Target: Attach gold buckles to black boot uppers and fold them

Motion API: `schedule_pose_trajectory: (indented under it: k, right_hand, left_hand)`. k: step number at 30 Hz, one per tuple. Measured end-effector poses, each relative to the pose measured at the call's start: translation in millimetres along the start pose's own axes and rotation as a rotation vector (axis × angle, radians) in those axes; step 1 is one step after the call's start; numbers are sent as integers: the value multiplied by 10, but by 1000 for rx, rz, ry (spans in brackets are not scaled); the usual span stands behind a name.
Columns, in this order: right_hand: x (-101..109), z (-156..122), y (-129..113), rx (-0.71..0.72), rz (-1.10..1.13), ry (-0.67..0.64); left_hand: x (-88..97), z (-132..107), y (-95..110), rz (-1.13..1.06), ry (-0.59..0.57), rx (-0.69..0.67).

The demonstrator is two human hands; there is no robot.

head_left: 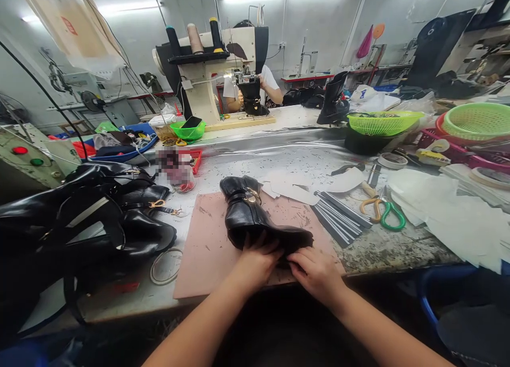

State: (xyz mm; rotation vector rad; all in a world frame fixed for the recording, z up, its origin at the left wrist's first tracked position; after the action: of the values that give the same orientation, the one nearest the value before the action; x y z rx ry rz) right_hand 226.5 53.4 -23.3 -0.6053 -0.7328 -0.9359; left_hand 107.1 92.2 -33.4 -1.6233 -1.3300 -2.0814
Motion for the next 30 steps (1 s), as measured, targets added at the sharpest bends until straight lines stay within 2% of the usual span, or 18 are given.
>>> schedule_pose_trajectory:
  k: [7,14,21,30]
  right_hand:
    - [75,-5,67,-71,90,92]
    - [127,19,119,-131,161,74]
    - [48,19,30,-92,-17,40]
    - [90,-14,-65,-46,9,135]
  left_hand:
    - [-15,10,-12,-16,-9,34]
    - [26,6,-22,-66,15,66]
    - [30,4,-34,-106,61,74]
    - [53,2,16,-67,52,61]
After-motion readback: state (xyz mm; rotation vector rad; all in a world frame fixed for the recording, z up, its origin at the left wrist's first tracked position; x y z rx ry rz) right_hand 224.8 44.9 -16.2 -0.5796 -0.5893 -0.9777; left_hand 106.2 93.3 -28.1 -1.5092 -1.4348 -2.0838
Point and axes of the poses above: each hand's wrist, its own z-axis towards the middle knuckle, its own x-axis out of the back of the hand, y = z × x, the point moved 6 cm from there along z, towards the middle knuckle, and after that the axes turned 14 degrees about -z, right-handed, at the moved point
